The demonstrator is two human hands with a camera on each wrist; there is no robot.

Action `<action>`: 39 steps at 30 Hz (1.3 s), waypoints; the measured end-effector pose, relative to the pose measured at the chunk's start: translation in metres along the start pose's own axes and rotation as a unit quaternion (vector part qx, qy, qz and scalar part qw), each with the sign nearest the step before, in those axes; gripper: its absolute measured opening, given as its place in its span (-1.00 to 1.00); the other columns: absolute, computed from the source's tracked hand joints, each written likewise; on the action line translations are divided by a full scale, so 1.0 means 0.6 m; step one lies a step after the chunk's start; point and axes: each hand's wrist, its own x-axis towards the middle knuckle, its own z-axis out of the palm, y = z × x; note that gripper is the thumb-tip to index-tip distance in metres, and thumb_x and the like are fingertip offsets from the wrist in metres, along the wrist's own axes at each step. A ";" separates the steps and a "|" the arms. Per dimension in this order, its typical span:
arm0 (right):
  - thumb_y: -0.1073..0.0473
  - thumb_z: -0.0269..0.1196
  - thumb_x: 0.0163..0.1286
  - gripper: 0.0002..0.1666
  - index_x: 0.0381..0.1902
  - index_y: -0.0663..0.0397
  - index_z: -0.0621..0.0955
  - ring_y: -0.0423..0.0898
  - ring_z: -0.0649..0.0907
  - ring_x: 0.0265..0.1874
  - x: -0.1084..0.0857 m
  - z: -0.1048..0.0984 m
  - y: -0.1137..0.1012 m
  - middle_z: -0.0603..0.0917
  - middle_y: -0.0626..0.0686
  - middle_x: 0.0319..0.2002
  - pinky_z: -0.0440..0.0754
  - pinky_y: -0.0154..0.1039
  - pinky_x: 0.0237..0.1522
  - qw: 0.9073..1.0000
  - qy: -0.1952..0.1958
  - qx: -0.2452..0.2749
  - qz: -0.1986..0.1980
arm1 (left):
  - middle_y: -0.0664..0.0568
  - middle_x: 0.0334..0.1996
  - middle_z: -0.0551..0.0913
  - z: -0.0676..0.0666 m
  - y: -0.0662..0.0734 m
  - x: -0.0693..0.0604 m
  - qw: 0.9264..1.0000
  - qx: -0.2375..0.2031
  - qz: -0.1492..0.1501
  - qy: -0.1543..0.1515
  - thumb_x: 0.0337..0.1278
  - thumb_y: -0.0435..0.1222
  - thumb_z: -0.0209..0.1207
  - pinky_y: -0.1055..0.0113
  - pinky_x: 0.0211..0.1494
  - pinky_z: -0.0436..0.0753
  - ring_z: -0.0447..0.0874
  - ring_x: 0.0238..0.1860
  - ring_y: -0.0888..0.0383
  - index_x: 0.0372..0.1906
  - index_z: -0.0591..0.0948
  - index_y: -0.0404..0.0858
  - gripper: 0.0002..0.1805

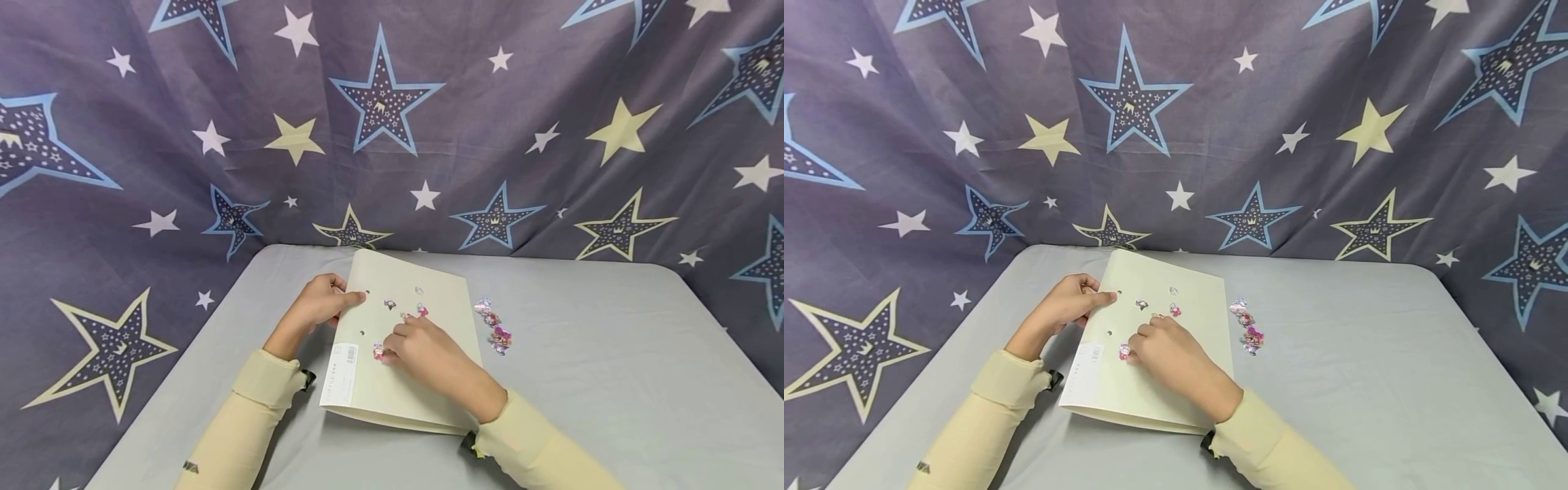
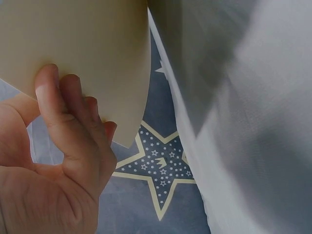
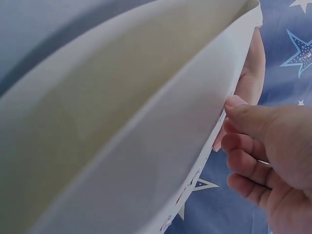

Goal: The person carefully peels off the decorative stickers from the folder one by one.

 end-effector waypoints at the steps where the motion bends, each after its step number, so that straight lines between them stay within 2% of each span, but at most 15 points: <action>1: 0.04 0.47 0.30 -0.83 -0.31 0.00 0.76 -0.11 0.69 -0.25 0.000 0.001 0.000 0.75 -0.08 -0.35 0.57 -0.12 0.27 1.000 0.002 -0.002 -0.001 | -0.20 -0.34 0.67 0.000 0.000 0.000 1.000 0.000 0.002 -0.001 0.18 -0.14 0.41 0.21 -0.51 0.74 0.73 -0.55 0.06 -0.07 0.49 -0.42 -0.52; 7: -0.01 0.46 0.32 -0.80 -0.30 -0.02 0.76 -0.13 0.65 -0.32 -0.001 0.003 -0.004 0.73 -0.10 -0.38 0.61 -0.23 0.05 1.000 0.010 -0.013 -0.006 | -0.19 -0.39 0.70 -0.001 0.001 0.000 1.000 0.003 0.003 -0.001 0.18 -0.14 0.41 0.21 -0.53 0.73 0.72 -0.58 0.06 -0.07 0.49 -0.41 -0.53; 13: 0.00 0.44 0.34 -0.80 -0.26 -0.01 0.77 -0.13 0.66 -0.30 -0.002 0.004 -0.006 0.74 -0.10 -0.35 0.62 -0.21 0.09 1.000 0.009 -0.017 -0.004 | -0.17 -0.41 0.70 -0.002 0.004 -0.003 1.000 0.012 0.008 0.000 0.19 -0.13 0.40 0.20 -0.54 0.72 0.71 -0.60 0.07 -0.06 0.49 -0.41 -0.52; 21: 0.06 0.38 0.41 -0.86 -0.26 -0.01 0.77 -0.14 0.66 -0.31 0.000 0.007 -0.010 0.76 -0.09 -0.33 0.61 -0.27 -0.05 0.999 0.006 -0.031 -0.015 | -0.17 -0.42 0.70 -0.001 0.005 -0.005 1.000 0.010 0.007 -0.002 0.19 -0.14 0.40 0.22 -0.55 0.72 0.71 -0.61 0.07 -0.06 0.49 -0.41 -0.53; 30: 0.12 0.37 0.42 -0.89 -0.26 0.02 0.73 -0.13 0.67 -0.29 0.000 0.011 -0.011 0.76 -0.06 -0.32 0.62 -0.26 -0.03 0.999 0.015 -0.041 -0.026 | -0.16 -0.45 0.70 -0.001 0.004 -0.003 1.000 0.010 0.006 0.000 0.19 -0.15 0.40 0.23 -0.55 0.72 0.71 -0.62 0.08 -0.08 0.49 -0.40 -0.54; 39: 0.14 0.29 0.50 -0.90 -0.19 0.02 0.72 -0.13 0.65 -0.26 0.000 0.007 -0.012 0.72 -0.06 -0.29 0.61 -0.24 0.02 1.000 -0.007 -0.027 0.004 | -0.17 -0.41 0.69 0.000 0.006 -0.005 1.000 0.006 0.004 0.002 0.19 -0.16 0.40 0.23 -0.55 0.72 0.71 -0.60 0.08 -0.05 0.49 -0.43 -0.53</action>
